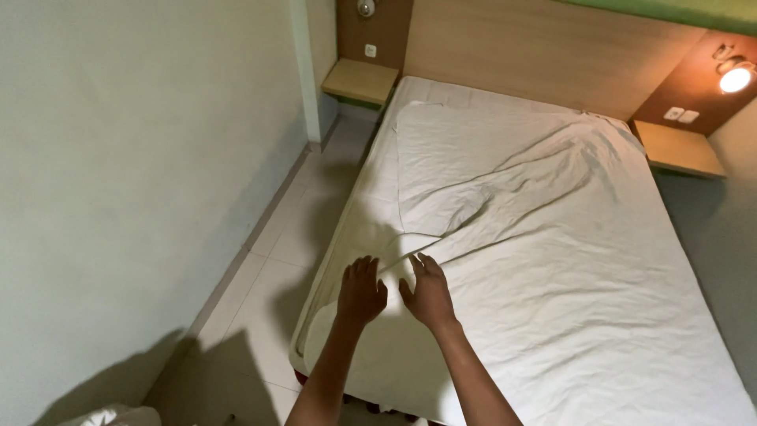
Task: The person smooths and adjusts a white quilted bedspread on a mattress by hand. They repeatedly pat, pull, and align the fabric across the surface, moving around the bed to reach different sections.
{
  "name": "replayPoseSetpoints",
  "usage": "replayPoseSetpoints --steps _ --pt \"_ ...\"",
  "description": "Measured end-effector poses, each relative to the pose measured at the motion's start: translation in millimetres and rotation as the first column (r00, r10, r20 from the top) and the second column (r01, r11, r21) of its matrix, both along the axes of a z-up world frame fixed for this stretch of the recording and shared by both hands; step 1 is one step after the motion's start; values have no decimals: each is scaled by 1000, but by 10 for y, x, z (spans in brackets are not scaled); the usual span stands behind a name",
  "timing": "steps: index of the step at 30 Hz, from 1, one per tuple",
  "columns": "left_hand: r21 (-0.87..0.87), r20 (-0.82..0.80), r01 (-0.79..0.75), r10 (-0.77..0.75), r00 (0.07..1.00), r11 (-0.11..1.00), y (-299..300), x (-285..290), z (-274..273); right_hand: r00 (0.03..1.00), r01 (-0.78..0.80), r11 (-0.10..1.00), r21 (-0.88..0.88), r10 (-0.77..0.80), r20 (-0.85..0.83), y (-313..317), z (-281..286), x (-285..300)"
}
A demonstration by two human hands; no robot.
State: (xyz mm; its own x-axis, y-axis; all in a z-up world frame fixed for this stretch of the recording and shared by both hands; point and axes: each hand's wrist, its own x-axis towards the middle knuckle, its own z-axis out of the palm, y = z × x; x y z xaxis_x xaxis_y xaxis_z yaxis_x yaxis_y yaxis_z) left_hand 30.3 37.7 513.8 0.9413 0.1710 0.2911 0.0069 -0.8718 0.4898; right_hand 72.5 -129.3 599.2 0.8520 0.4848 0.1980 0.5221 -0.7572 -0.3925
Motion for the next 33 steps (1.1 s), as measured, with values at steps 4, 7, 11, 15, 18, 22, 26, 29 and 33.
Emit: replayPoseSetpoints --steps 4,7,11,15,18,22,26,29,33 --pt "-28 5 33 -32 999 999 403 206 67 995 80 996 29 -78 -68 392 99 57" --pt "-17 42 83 -82 996 996 693 429 -95 987 132 990 44 -128 -99 654 -11 178" --pt "-47 64 165 -162 985 985 938 586 -139 984 169 984 63 -166 -62 882 -81 284" --pt "-64 18 163 -163 987 985 1007 880 -34 972 233 968 94 -228 -62 910 -37 482" --pt "-50 6 182 -182 983 982 1003 1043 -81 970 244 965 92 -245 -10 873 -135 623" --pt "-48 -6 214 -215 977 976 942 1221 -51 967 247 966 80 -251 48 808 -227 794" --pt "-56 -22 246 -247 969 968 927 1440 78 958 283 956 76 -285 17 808 -208 929" --pt "-63 -127 314 -320 939 947 949 1605 148 937 346 935 81 -348 20 809 -321 1018" --pt "-102 -126 416 -427 895 903 1077 1868 111 903 427 903 43 -428 23 985 -355 1057"
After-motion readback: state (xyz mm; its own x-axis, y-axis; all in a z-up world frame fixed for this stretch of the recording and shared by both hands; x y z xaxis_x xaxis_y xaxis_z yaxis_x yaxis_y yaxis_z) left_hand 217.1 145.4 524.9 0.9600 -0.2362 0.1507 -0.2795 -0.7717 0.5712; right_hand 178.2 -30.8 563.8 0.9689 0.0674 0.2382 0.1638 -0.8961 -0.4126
